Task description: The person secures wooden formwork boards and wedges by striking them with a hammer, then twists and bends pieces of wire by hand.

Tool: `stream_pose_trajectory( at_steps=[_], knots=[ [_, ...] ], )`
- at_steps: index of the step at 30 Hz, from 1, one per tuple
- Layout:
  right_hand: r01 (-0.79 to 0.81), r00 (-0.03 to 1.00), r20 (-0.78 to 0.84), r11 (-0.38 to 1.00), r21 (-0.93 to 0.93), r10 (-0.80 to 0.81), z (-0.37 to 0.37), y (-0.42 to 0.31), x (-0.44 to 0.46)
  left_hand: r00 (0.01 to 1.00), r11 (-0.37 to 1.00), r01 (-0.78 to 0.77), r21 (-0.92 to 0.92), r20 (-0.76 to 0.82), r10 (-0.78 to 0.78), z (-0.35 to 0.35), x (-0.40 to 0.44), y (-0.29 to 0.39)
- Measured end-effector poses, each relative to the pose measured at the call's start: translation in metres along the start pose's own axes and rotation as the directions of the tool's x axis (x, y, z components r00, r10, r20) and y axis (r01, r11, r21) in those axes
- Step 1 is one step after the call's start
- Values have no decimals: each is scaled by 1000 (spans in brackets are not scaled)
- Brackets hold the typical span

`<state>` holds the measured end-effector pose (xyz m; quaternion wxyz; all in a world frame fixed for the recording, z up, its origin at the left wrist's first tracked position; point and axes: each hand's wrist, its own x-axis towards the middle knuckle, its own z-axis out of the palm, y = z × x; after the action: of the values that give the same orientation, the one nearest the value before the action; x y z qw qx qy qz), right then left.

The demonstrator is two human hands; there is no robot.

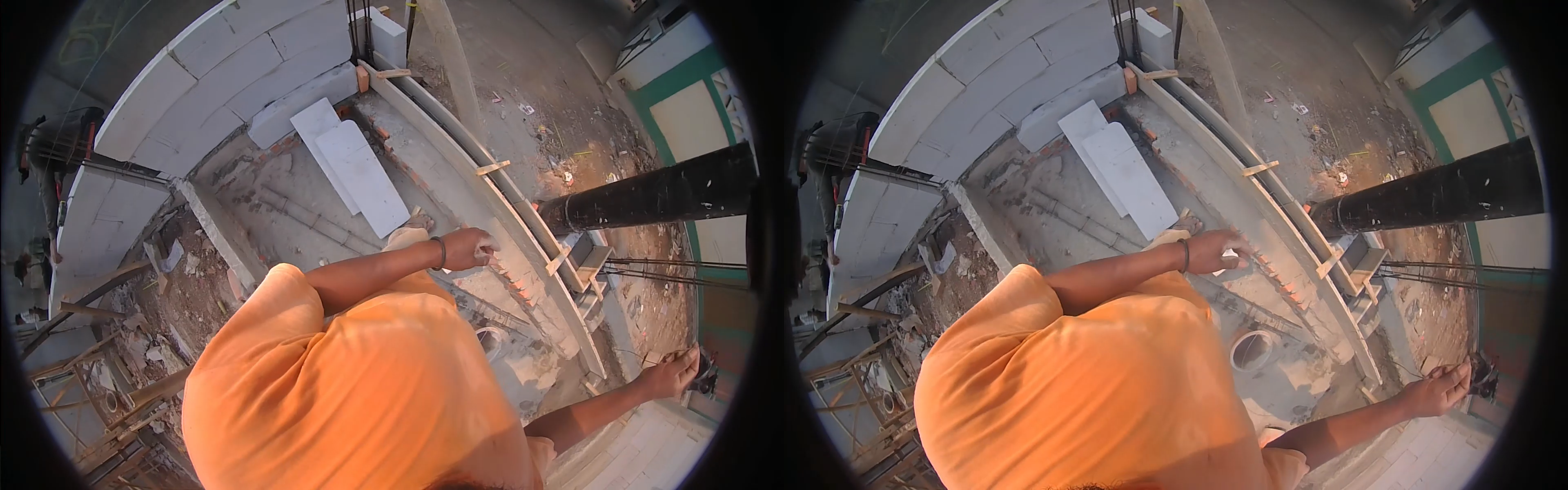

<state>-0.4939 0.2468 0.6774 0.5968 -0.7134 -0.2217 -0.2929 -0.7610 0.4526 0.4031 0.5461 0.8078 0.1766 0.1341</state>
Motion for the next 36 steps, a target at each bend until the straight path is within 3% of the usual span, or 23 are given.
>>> stream_pose_trajectory(
  at_steps=[2, 4, 5, 7, 8, 11, 12, 15, 18, 19, 22, 25, 30, 34, 35, 36],
  knots=[
    [-297, 890, 421, 925, 238, 178, 10, 44, -35, 992, 980, 81, -184, 112, -61, -2, 9, 20],
    [-509, 713, 615, 852, 122, 337, 39, 34, -111, 983, 902, 143, -408, 166, -81, 5, 13, 31],
    [-570, 567, 729, 822, 12, 383, 44, 40, -147, 983, 701, 185, -689, 146, -116, 13, 15, 32],
    [-553, 355, 852, 821, -141, 385, 48, 51, -215, 971, 483, 176, -858, 71, -227, 19, 17, 33],
    [-572, 278, 901, 811, -124, 333, 45, 60, -244, 956, 367, 173, -914, 66, -287, 20, 17, 34],
    [-639, 125, 915, 737, -221, 383, 33, 74, -296, 866, 357, 274, -893, 68, -495, 30, 13, 16],
    [-709, 111, 907, 672, -215, 407, 30, 76, -302, 822, 355, 315, -880, 66, -566, 37, 11, 5],
    [-838, 77, 898, 517, -177, 433, 26, 84, -307, 817, 243, 310, -919, 127, -562, 43, 8, -24],
    [-856, 56, 884, 478, -196, 464, 27, 101, -310, 803, 425, 338, -840, 22, -595, 38, 19, -4],
    [-849, 65, 893, 495, -184, 445, 28, 103, -310, 786, 414, 357, -837, 30, -618, 38, 21, -5],
    [-971, -147, 890, 110, -213, 431, 29, 97, -301, 750, 364, 400, -841, 72, -658, 33, 30, -15],
    [-987, -153, 876, -20, -162, 458, 34, 109, -319, 745, 307, 463, -832, 177, -643, 20, 47, -34],
    [-961, -263, 781, -82, -265, 567, 59, 134, -331, 657, 283, 626, -727, 296, -693, 32, 82, -88],
    [-957, -259, 671, -91, -275, 695, 90, 172, -353, 657, 464, 699, -544, 231, -717, 54, 126, -141],
    [-959, -277, 640, -160, -235, 717, 99, 182, -361, 658, 495, 710, -501, 220, -720, 58, 141, -150],
    [-960, -257, 623, -119, -255, 739, 106, 190, -365, 664, 529, 715, -457, 207, -719, 60, 155, -160]
  ],
)
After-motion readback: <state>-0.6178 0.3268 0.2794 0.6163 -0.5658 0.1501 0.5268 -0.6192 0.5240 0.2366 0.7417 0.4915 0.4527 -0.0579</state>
